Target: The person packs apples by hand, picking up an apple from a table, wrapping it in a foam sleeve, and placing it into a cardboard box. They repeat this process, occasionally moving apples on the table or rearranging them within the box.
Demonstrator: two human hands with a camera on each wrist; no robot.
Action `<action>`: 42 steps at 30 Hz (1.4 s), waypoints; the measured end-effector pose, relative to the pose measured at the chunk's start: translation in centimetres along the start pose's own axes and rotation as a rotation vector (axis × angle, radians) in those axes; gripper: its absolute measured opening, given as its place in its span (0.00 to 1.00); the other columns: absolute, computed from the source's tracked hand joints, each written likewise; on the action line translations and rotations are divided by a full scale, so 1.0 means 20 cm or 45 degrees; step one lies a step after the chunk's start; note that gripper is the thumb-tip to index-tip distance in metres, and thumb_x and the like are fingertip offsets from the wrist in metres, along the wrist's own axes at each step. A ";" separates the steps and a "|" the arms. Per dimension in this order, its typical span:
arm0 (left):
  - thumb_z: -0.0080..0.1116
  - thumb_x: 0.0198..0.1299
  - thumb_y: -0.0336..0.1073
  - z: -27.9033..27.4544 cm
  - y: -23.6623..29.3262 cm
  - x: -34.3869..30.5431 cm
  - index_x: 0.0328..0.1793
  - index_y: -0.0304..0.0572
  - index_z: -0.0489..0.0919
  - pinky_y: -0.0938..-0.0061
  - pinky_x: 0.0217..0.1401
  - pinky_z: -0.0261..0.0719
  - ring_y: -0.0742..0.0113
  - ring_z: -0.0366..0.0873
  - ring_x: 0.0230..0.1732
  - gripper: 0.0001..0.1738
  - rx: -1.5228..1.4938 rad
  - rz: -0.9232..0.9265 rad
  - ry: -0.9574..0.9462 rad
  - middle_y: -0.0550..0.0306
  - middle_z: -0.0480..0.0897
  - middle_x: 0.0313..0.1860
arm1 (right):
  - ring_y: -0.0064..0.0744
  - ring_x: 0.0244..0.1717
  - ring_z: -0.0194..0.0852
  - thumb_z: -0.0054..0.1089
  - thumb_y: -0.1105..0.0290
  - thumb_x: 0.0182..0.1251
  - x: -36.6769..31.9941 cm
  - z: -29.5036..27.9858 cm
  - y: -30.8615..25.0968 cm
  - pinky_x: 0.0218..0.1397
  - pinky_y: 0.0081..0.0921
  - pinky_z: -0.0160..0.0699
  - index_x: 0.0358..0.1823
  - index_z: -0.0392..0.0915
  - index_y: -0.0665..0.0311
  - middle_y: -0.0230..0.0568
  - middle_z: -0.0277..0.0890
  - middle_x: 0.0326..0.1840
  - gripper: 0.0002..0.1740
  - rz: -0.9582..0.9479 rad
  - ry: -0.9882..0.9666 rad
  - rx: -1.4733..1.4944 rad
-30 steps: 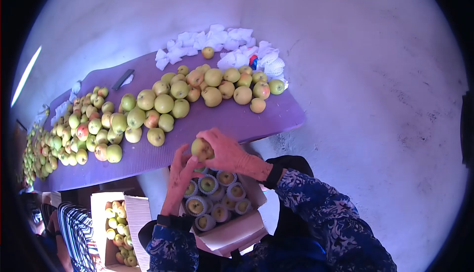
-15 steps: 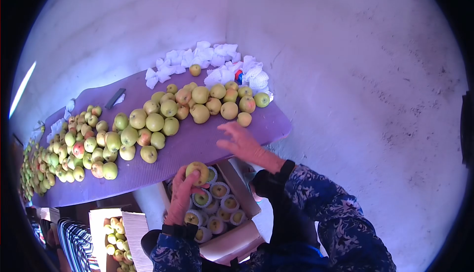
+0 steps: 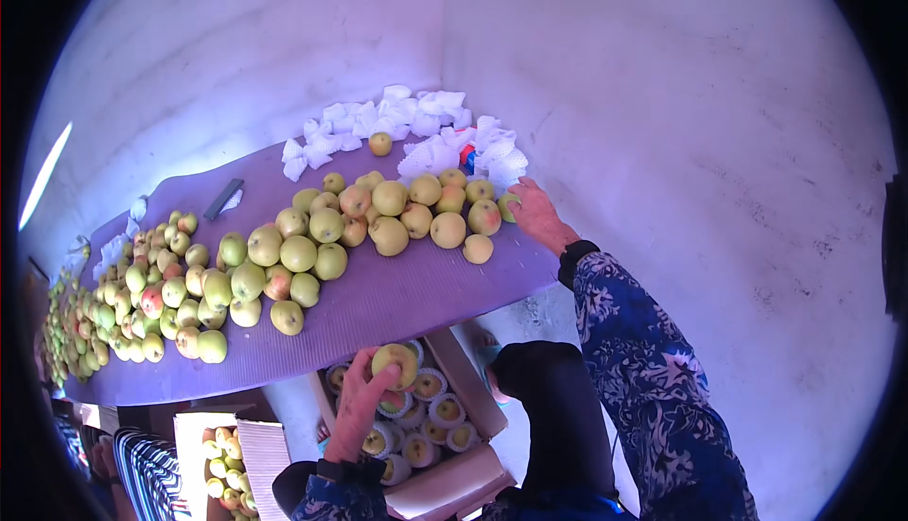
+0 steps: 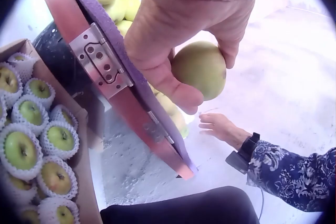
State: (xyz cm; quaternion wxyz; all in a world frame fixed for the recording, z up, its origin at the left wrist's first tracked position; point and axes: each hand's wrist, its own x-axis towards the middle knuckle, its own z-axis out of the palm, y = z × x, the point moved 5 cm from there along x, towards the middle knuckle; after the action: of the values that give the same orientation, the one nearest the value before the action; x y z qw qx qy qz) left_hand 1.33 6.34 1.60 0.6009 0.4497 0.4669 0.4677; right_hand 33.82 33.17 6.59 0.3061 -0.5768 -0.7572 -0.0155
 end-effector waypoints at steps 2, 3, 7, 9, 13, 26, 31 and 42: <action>0.60 0.62 0.43 -0.01 -0.02 0.01 0.59 0.32 0.70 0.77 0.36 0.80 0.62 0.84 0.43 0.25 -0.013 -0.012 0.002 0.50 0.80 0.48 | 0.58 0.62 0.71 0.52 0.70 0.62 0.05 0.01 -0.03 0.63 0.48 0.73 0.50 0.77 0.68 0.62 0.62 0.69 0.17 -0.056 -0.056 -0.067; 0.60 0.62 0.42 -0.01 -0.02 0.02 0.59 0.32 0.70 0.77 0.36 0.81 0.62 0.84 0.43 0.25 -0.029 -0.026 0.006 0.50 0.80 0.48 | 0.58 0.63 0.69 0.53 0.70 0.62 0.09 0.03 -0.03 0.65 0.47 0.71 0.52 0.77 0.67 0.61 0.59 0.71 0.18 -0.027 -0.123 -0.111; 0.61 0.61 0.40 0.00 -0.04 0.04 0.59 0.32 0.69 0.76 0.35 0.82 0.63 0.84 0.43 0.25 -0.064 -0.067 0.022 0.50 0.80 0.47 | 0.57 0.67 0.65 0.54 0.69 0.63 0.24 0.12 -0.01 0.69 0.45 0.68 0.58 0.75 0.62 0.59 0.53 0.75 0.21 0.062 -0.334 -0.229; 0.61 0.61 0.39 -0.01 -0.05 0.04 0.59 0.33 0.69 0.76 0.34 0.82 0.64 0.83 0.42 0.25 -0.065 -0.076 0.027 0.50 0.80 0.47 | 0.57 0.67 0.65 0.53 0.68 0.63 0.27 0.15 0.01 0.69 0.45 0.67 0.58 0.75 0.62 0.59 0.52 0.76 0.21 0.081 -0.420 -0.280; 0.61 0.61 0.38 0.00 -0.06 0.05 0.59 0.33 0.70 0.76 0.34 0.82 0.65 0.83 0.43 0.24 -0.062 -0.084 0.024 0.51 0.80 0.47 | 0.58 0.67 0.65 0.50 0.67 0.64 0.32 0.22 0.09 0.70 0.43 0.66 0.58 0.74 0.66 0.60 0.55 0.74 0.22 -0.002 -0.543 -0.352; 0.61 0.60 0.40 0.04 -0.02 0.03 0.59 0.33 0.71 0.77 0.36 0.81 0.69 0.79 0.44 0.25 -0.042 -0.052 0.015 0.53 0.79 0.48 | 0.31 0.45 0.77 0.58 0.82 0.54 0.20 -0.10 0.04 0.51 0.27 0.79 0.49 0.79 0.65 0.41 0.78 0.46 0.19 0.152 0.245 0.610; 0.62 0.60 0.39 0.06 0.03 0.00 0.61 0.34 0.70 0.78 0.38 0.80 0.69 0.79 0.44 0.26 -0.039 0.000 -0.025 0.53 0.79 0.48 | 0.22 0.38 0.75 0.62 0.80 0.57 0.10 -0.17 -0.19 0.45 0.21 0.78 0.43 0.80 0.64 0.32 0.79 0.39 0.12 0.176 0.123 1.128; 0.66 0.54 0.23 -0.05 0.03 -0.03 0.69 0.41 0.68 0.73 0.55 0.80 0.68 0.76 0.56 0.35 -0.155 0.184 -0.101 0.56 0.75 0.58 | 0.22 0.34 0.78 0.60 0.72 0.66 -0.33 0.23 -0.80 0.39 0.29 0.87 0.46 0.78 0.64 0.33 0.78 0.38 0.09 0.547 -0.602 1.962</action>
State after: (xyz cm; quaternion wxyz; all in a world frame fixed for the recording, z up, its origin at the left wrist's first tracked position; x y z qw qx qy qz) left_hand 0.26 5.91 2.14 0.6098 0.4630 0.3800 0.5191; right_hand 18.54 23.78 4.90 0.4444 -0.3259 -0.4736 0.6870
